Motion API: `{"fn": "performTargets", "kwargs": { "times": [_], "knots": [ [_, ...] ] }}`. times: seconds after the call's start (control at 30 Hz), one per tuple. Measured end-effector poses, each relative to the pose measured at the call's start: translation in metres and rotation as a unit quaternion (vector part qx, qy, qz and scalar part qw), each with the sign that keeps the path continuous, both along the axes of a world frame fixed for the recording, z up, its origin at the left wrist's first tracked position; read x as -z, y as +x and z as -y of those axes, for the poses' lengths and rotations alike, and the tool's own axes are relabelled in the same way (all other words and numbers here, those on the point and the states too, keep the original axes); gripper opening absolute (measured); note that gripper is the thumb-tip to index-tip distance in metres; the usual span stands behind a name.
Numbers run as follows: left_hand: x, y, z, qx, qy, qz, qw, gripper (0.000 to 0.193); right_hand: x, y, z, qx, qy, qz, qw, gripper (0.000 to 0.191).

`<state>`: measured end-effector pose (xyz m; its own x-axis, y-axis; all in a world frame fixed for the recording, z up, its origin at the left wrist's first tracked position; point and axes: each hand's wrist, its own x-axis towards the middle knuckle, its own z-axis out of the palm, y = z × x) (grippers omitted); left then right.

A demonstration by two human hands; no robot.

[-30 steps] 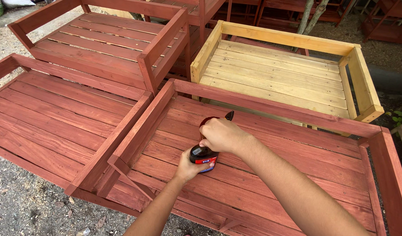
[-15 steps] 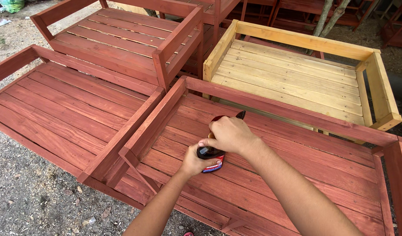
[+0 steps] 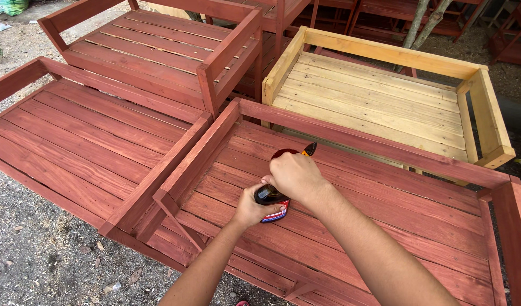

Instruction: The person opens a bottle of reddish wood stain and pours some into a small container resting on a wooden furniture frame. They then use a brush to apply the stain to the edges and rails of the red-stained wooden furniture frame, dipping the brush back into the container as they work.

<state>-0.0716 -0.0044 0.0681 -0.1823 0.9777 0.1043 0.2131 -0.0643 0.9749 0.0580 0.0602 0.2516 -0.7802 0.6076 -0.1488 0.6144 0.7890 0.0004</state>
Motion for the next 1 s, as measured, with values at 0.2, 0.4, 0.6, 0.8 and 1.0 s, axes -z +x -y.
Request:
{"fn": "performTargets", "kwargs": {
  "times": [0.2, 0.4, 0.6, 0.8, 1.0],
  "knots": [
    [-0.010, 0.005, 0.001, 0.005, 0.031, 0.042, 0.999, 0.050, -0.007, 0.004, -0.013, -0.184, -0.021, -0.175, 0.967, 0.018],
    [-0.018, 0.009, 0.010, -0.050, 0.042, 0.009, 0.998, 0.057, -0.009, -0.003, -0.008, -0.015, -0.004, 0.002, 1.000, 0.049],
    [-0.001, 0.026, 0.005, -0.111, 0.087, 0.080, 0.987, 0.059, -0.011, 0.000, -0.010, -0.138, -0.005, -0.083, 0.987, 0.021],
    [-0.009, 0.015, 0.001, -0.114, 0.102, 0.081, 0.985, 0.045, -0.015, 0.031, -0.044, -0.096, -0.178, -0.370, 0.907, 0.036],
    [-0.072, -0.033, 0.010, -0.139, -0.128, -0.239, 0.953, 0.053, 0.031, 0.070, -0.060, 0.158, -0.273, -0.529, 0.788, 0.031]
  ]
}}
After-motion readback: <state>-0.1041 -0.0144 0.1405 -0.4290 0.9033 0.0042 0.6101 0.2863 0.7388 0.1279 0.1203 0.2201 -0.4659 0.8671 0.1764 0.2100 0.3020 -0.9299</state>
